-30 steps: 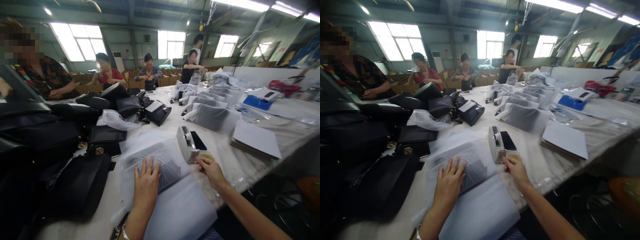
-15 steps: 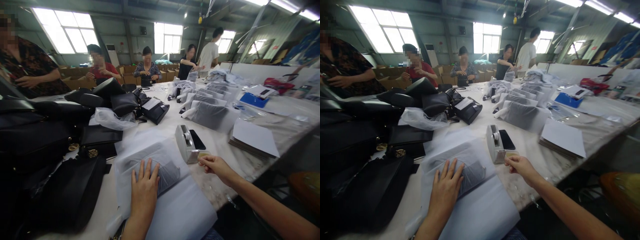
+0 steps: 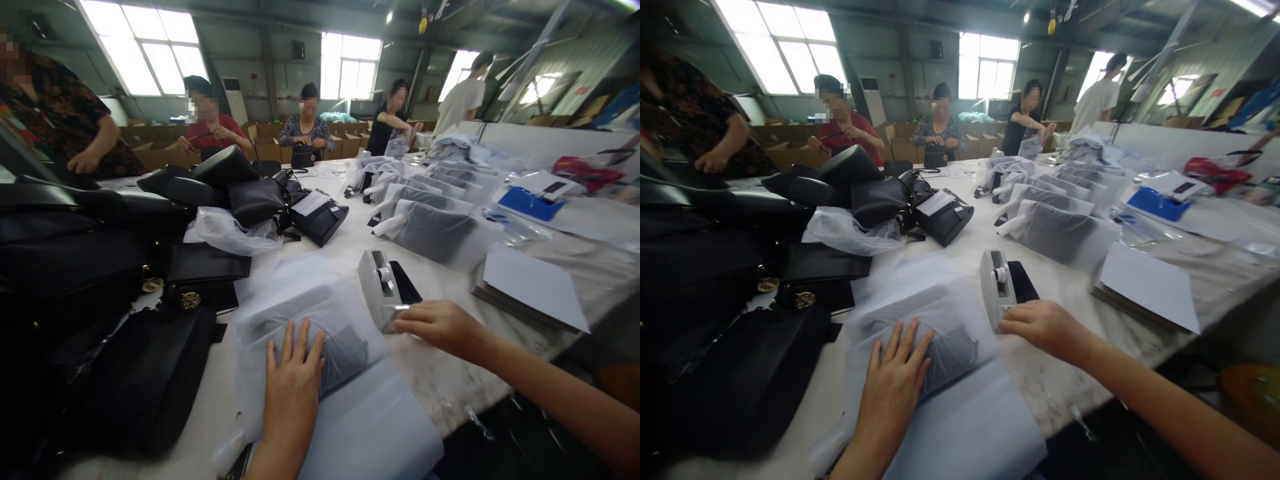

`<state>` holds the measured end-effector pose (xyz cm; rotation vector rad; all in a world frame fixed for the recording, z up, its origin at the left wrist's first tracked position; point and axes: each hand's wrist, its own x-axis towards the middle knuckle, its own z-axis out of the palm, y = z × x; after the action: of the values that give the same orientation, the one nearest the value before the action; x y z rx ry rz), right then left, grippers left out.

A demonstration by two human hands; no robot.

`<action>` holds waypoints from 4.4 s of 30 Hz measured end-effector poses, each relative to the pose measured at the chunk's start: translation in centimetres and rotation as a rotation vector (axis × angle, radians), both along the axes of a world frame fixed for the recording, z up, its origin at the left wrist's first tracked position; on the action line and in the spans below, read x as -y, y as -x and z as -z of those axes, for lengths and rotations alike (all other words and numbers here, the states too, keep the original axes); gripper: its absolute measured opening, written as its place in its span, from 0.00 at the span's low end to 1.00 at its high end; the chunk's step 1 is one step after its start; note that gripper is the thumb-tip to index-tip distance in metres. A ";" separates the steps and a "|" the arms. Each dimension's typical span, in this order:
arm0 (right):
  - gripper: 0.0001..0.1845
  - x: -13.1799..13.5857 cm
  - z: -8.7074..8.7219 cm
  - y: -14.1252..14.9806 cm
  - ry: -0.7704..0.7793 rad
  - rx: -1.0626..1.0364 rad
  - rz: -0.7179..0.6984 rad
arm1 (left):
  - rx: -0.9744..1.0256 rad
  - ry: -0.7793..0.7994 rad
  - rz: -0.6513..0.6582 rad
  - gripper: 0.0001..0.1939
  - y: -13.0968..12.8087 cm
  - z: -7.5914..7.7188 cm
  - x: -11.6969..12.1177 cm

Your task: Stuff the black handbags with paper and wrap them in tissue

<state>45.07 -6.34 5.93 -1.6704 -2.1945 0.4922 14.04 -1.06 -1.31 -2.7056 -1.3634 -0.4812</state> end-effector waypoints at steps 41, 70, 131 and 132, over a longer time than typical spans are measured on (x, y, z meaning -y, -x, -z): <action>0.17 -9.2 1.1 -0.8 -0.334 0.198 0.395 | 0.052 0.018 -0.013 0.22 -0.1 0.5 -0.1; 0.16 3.7 9.1 4.8 0.054 -1.301 0.918 | -0.022 0.004 0.000 0.22 0.1 -0.4 0.2; 0.20 -9.1 3.1 11.1 -0.293 -0.013 -0.151 | 0.376 0.077 0.020 0.19 4.8 -2.7 -5.6; 0.24 -7.1 3.8 11.1 -0.307 -0.006 -0.205 | 0.305 0.043 0.045 0.20 4.1 -2.5 -5.0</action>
<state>33.96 0.79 2.13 -1.2934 -2.3110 0.1950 9.96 3.96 1.20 -2.7897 -1.3921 -0.9109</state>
